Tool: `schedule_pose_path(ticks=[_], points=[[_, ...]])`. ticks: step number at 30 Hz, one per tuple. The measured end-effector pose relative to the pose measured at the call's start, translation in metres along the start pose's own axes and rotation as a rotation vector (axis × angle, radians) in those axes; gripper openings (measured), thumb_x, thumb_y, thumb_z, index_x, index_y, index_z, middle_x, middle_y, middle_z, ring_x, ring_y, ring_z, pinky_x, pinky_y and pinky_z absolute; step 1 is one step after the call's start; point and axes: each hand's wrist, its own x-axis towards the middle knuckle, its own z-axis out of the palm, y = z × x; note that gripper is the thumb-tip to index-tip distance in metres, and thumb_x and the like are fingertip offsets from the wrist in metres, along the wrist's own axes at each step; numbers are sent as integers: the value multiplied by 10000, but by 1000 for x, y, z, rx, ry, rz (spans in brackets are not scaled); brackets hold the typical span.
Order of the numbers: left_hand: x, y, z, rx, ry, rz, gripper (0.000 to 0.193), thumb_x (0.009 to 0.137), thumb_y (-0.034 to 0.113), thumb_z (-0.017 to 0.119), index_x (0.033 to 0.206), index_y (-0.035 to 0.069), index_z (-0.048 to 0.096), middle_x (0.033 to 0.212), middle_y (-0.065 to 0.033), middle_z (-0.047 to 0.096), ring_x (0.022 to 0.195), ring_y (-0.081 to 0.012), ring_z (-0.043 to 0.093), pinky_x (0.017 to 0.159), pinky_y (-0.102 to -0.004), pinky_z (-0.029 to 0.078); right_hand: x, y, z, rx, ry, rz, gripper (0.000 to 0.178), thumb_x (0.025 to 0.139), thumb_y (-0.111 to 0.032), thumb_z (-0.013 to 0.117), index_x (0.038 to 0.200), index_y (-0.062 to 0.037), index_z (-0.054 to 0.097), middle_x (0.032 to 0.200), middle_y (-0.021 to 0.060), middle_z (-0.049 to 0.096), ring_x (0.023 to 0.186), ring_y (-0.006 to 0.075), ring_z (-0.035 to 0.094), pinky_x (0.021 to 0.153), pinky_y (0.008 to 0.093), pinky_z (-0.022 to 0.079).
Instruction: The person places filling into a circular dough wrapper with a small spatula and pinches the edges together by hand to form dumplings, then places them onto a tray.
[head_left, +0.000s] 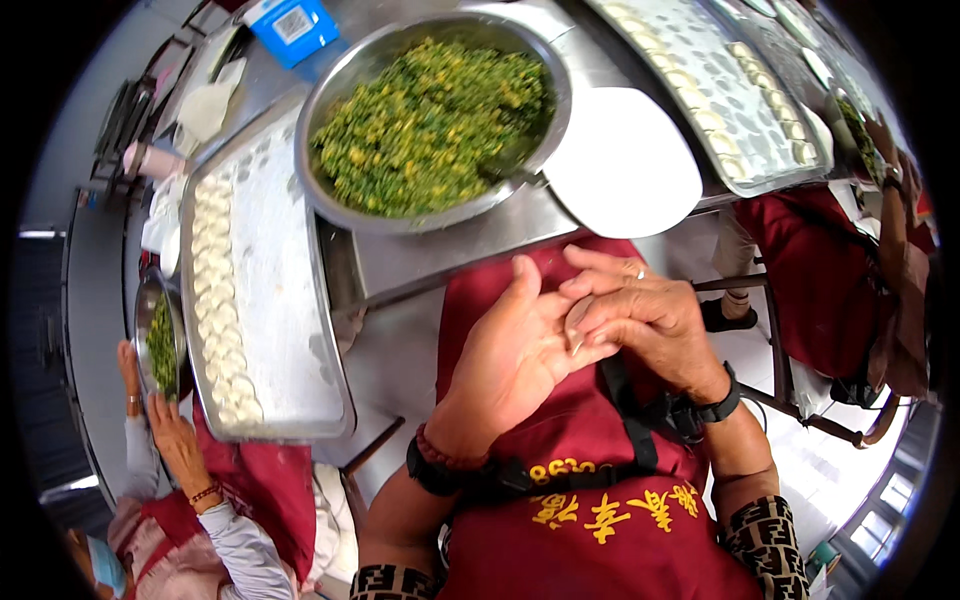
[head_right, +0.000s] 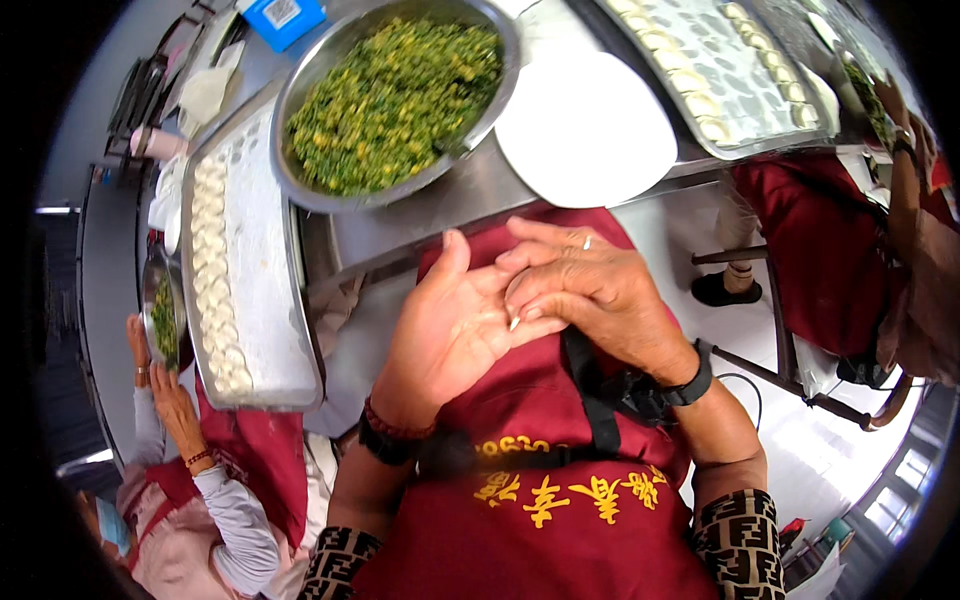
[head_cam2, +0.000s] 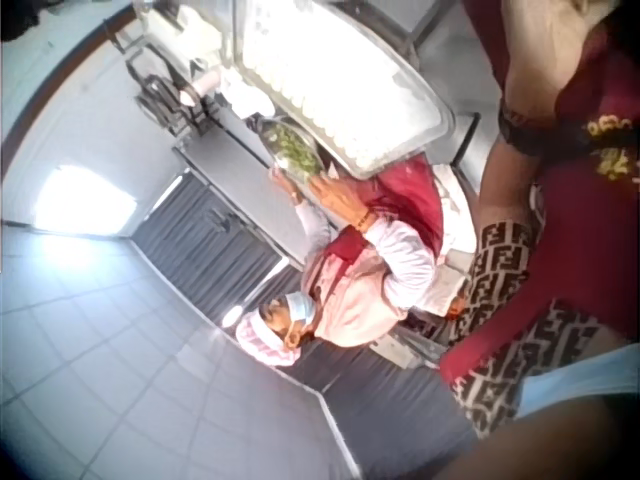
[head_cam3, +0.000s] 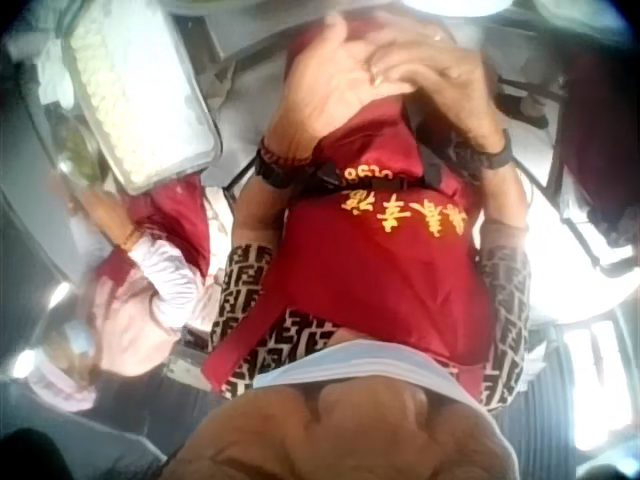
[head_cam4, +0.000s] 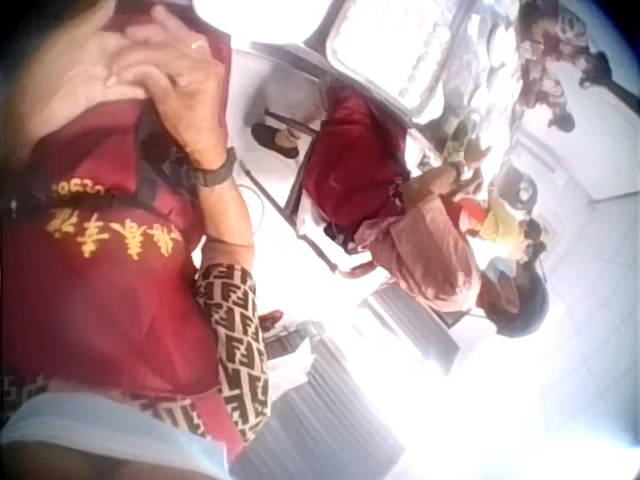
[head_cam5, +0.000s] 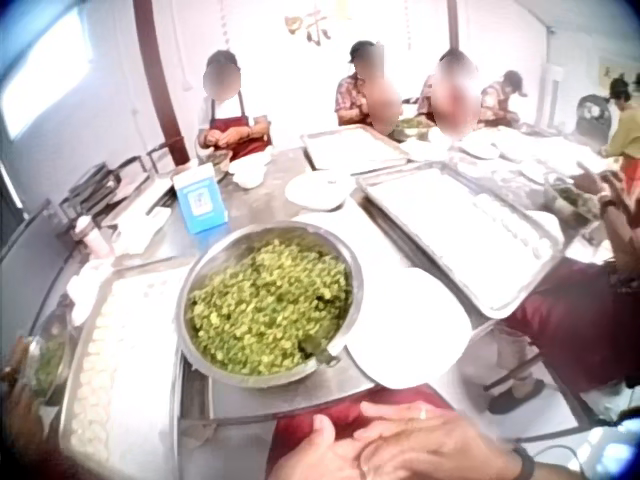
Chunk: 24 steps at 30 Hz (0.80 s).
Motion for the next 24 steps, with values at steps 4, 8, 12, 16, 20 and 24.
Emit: schedule_pose_path(ticks=[4,8,12,16,20,24], points=[[11,5,16,14,18,-45,869,994,637,196,1466,-92,234,1504,-224,354,1406,-344,347,1176,-540,226,-2,3,-7,-9,57,-27,38,859,-69,687,832,-58,712,942,38,727,1176,299,614,986,403,468],[20,7,24,22,29,-5,887,1003,607,266,1421,-174,236,1486,-283,340,1412,-380,321,1184,-532,217,2,1,-21,-4,52,-11,193,833,-120,725,1011,-49,746,1201,88,685,1219,303,586,1006,391,458],[33,11,36,92,21,16,888,1007,594,285,1412,-194,227,1496,-296,308,1421,-388,297,1190,-530,208,4,1,-40,4,71,-4,127,862,-84,699,981,-70,740,1192,90,684,1176,282,592,969,397,459],[47,16,47,131,11,9,874,1015,581,274,1421,-191,211,1515,-295,272,1433,-385,269,1190,-539,202,11,-3,-55,-14,81,67,151,868,-22,669,992,-69,740,1163,103,694,1059,260,634,895,365,499],[61,19,54,119,59,14,846,1020,566,266,1444,-164,200,1518,-299,261,1430,-396,271,1184,-564,199,20,0,-71,122,101,131,152,884,-2,648,1007,-31,732,1145,109,697,1023,217,652,893,319,513],[69,25,54,128,53,7,818,1025,552,258,1458,-139,198,1509,-307,269,1386,-465,316,1177,-576,211,35,-1,-95,333,63,269,136,898,6,639,1006,24,720,1111,110,701,1039,164,645,922,289,508]])
